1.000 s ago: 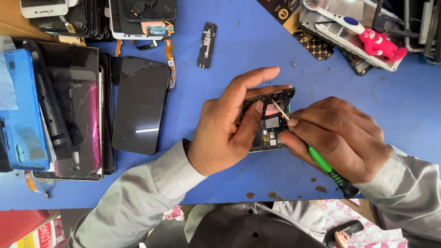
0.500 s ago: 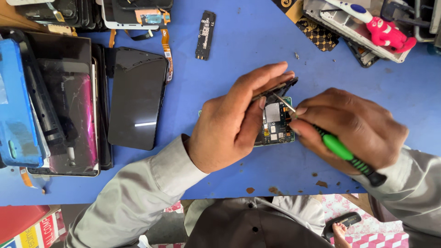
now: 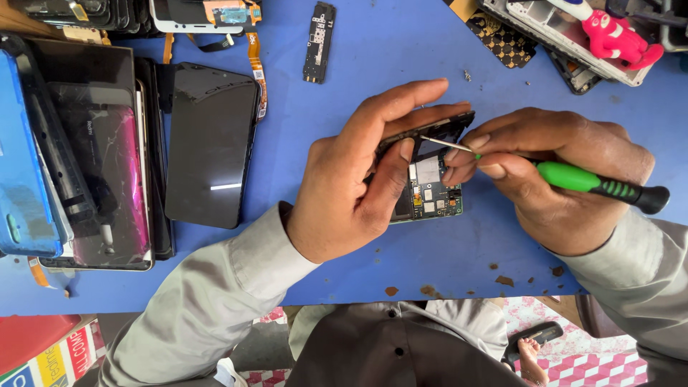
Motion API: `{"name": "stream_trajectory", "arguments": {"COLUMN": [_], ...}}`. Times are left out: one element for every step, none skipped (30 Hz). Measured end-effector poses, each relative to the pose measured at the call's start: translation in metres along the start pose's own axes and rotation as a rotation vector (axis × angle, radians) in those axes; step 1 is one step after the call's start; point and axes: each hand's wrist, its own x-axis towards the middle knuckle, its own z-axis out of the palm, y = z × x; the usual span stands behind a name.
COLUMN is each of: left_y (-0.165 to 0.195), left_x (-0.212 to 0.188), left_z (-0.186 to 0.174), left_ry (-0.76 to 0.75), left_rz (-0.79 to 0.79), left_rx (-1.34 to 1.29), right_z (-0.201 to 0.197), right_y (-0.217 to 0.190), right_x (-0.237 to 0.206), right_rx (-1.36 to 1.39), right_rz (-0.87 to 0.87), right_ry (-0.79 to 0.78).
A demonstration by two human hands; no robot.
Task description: The person disassembles a smartphone at a repair bench, holding the phone's mid-frame in one hand while using a small screwdriver to remove screws from the chassis. They set the frame down, pick up screws and small components from the bench, and continue unscrewing different sections of the frame.
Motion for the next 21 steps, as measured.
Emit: {"name": "stream_trajectory", "arguments": {"left_y": [-0.001, -0.001, -0.001, 0.0, 0.0, 0.0, 0.001, 0.001, 0.002, 0.004, 0.006, 0.008, 0.011, 0.012, 0.013, 0.013, 0.013, 0.013, 0.012, 0.011, 0.01], "left_x": [0.001, 0.0, 0.0, 0.0, 0.0, 0.0, 0.001, 0.003, 0.004, 0.005, 0.006, 0.005, 0.005, 0.005, 0.005, 0.006, 0.006, 0.005, 0.005, 0.004, 0.002], "left_z": [0.001, 0.001, 0.001, 0.001, 0.002, 0.002, 0.003, 0.003, 0.003, 0.002, 0.002, 0.001, 0.001, 0.0, 0.0, 0.0, 0.0, 0.0, 0.0, 0.0, 0.0], "left_ry": [0.002, -0.001, -0.003, -0.01, -0.011, -0.011, -0.003, 0.002, 0.008, 0.009, 0.011, 0.008, 0.004, 0.0, 0.0, -0.001, -0.001, -0.001, 0.0, -0.002, -0.002], "left_rz": [-0.001, 0.003, 0.007, 0.016, 0.018, 0.02, 0.016, 0.004, -0.009, -0.03, -0.052, -0.092, -0.131, -0.17, -0.111, -0.054, -0.048, -0.043, -0.09, -0.137, -0.077], "left_rx": [-0.02, -0.037, -0.054, -0.069, -0.087, -0.105, -0.124, -0.131, -0.137, -0.132, -0.128, -0.109, -0.09, -0.071, -0.056, -0.044, -0.037, -0.029, -0.029, -0.032, 0.003], "right_z": [-0.001, -0.002, -0.003, -0.003, -0.004, -0.004, -0.004, -0.005, -0.005, -0.005, -0.006, -0.007, -0.008, -0.008, -0.009, -0.01, -0.01, -0.01, -0.01, -0.009, -0.008], "right_y": [-0.001, -0.001, -0.002, -0.002, -0.004, -0.005, -0.007, -0.006, -0.007, -0.006, -0.005, -0.003, -0.002, -0.001, -0.001, -0.002, -0.002, -0.002, -0.001, -0.001, -0.001], "right_x": [-0.001, -0.001, -0.001, -0.001, -0.002, -0.002, -0.003, -0.003, -0.003, -0.002, -0.001, 0.0, 0.001, 0.001, 0.001, 0.0, 0.0, 0.001, 0.002, 0.003, 0.003], "right_rx": [-0.031, -0.061, -0.111, -0.161, -0.204, -0.246, -0.282, -0.309, -0.336, -0.355, -0.374, -0.35, -0.328, -0.305, -0.308, -0.31, -0.311, -0.327, -0.343, -0.359, -0.378], "right_rz": [0.006, 0.012, -0.047, -0.104, -0.131, -0.157, -0.153, -0.172, -0.191, -0.232, -0.272, -0.299, -0.328, -0.356, -0.348, -0.341, -0.334, -0.356, -0.376, -0.395, -0.392], "right_ry": [-0.003, -0.005, 0.002, 0.009, 0.014, 0.02, 0.022, 0.019, 0.016, 0.009, 0.001, -0.016, -0.033, -0.05, -0.063, -0.077, -0.09, -0.094, -0.098, -0.1, -0.103]}}
